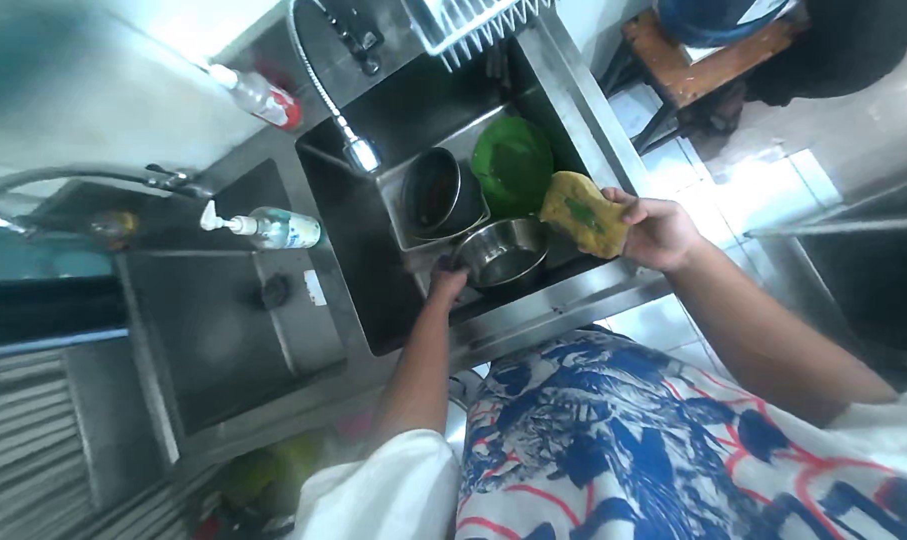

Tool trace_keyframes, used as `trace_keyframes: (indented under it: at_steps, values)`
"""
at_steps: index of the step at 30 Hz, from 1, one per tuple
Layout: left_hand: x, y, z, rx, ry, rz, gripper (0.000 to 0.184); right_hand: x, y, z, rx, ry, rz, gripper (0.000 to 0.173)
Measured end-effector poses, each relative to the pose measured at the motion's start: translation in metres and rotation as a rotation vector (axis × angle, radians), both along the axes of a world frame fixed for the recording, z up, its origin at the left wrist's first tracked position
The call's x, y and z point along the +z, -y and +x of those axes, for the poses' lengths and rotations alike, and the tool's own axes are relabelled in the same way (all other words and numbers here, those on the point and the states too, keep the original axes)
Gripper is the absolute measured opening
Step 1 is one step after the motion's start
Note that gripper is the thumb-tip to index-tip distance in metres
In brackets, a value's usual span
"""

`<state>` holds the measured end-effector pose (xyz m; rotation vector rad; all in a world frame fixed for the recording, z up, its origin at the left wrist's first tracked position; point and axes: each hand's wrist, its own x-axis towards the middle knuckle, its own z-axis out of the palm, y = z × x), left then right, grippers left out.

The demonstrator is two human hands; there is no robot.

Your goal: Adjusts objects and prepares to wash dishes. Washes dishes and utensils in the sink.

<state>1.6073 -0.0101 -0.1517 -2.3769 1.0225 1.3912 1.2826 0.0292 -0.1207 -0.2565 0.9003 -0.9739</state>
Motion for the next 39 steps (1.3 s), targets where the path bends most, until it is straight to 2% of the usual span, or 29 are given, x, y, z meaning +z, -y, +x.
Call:
trace_keyframes:
  at_steps: [3,7,10,14,17,25,28,32,35,39]
  values:
    - [-0.007,-0.005,-0.001,0.170,-0.126,0.151,0.037,-0.005,0.002,0.001,0.020,-0.043,-0.002,0.051]
    - [-0.004,-0.008,-0.005,0.269,-0.183,0.061,0.022,-0.007,0.005,0.007,0.037,-0.055,-0.009,0.048]
    - [0.018,-0.005,0.000,0.202,-0.125,-0.005,0.020,-0.007,0.003,0.005,0.041,-0.029,-0.015,0.049]
    - [0.054,-0.002,0.025,0.157,-0.077,-0.026,0.024,-0.002,0.006,0.007,-0.005,0.027,-0.008,0.032]
    - [0.077,-0.009,0.047,0.180,-0.082,-0.063,0.025,0.007,0.011,0.015,0.002,0.016,0.009,0.047]
    - [0.150,-0.070,0.117,0.337,-0.129,-0.249,0.018,0.023,0.021,0.059,0.091,0.079,-0.039,0.031]
    - [0.177,-0.105,0.157,0.425,-0.134,-0.355,0.016,0.030,0.023,0.094,0.167,0.122,-0.037,0.026]
    - [0.195,-0.151,0.234,0.582,-0.101,-0.485,0.016,0.047,0.027,0.170,0.324,0.058,-0.020,0.033]
    - [0.191,-0.168,0.301,0.641,-0.048,-0.587,0.015,0.057,0.032,0.249,0.492,0.001,0.002,0.037]
    - [0.172,-0.160,0.382,0.679,0.006,-0.674,0.017,0.047,0.053,0.356,0.624,-0.046,0.005,0.038]
